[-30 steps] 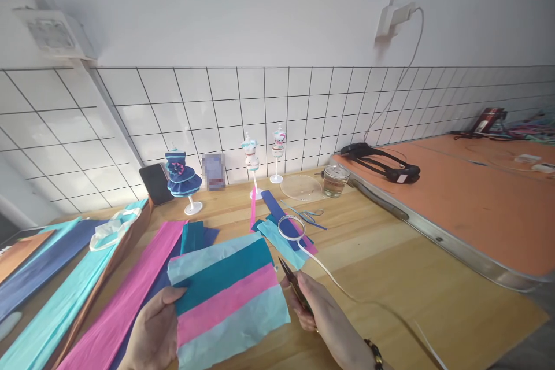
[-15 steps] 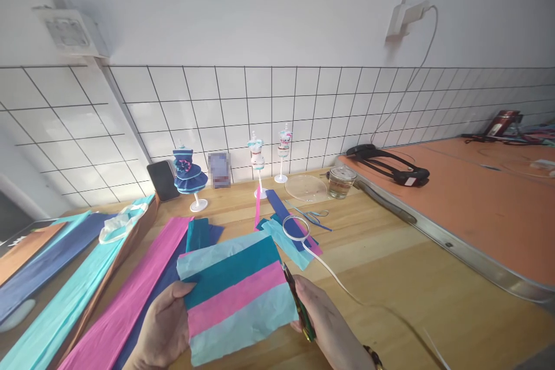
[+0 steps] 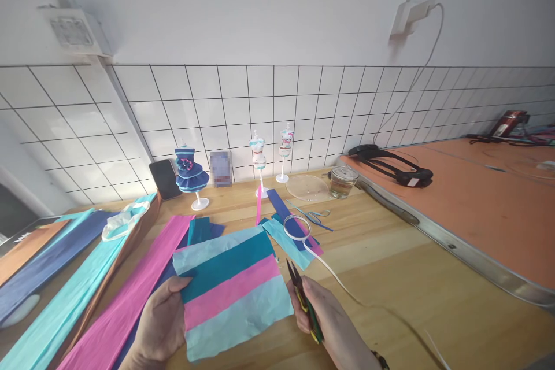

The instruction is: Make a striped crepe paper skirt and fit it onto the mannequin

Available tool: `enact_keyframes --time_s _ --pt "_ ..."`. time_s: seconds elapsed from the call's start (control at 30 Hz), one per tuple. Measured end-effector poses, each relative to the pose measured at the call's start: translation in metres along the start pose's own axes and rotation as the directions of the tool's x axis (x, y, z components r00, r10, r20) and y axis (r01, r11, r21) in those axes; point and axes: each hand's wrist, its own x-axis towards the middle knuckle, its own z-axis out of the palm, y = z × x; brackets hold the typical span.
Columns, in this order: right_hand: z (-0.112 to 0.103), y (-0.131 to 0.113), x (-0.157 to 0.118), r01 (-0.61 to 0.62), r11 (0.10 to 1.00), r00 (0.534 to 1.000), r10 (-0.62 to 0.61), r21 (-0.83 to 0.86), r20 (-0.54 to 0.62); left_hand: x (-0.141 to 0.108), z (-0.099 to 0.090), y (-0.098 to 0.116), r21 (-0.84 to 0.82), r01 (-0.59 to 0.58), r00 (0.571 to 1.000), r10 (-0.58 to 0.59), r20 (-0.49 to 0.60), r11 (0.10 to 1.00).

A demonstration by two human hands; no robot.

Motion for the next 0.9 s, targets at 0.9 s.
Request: enact_keyframes --time_s 0.9 --pt "-0.007 -0.015 0.017 0.107 0.824 0.964 -0.223 -0.556 -0.144 0.002 0.012 -0.02 0.552 -0.164 0.946 -0.029 0.323 0.818"
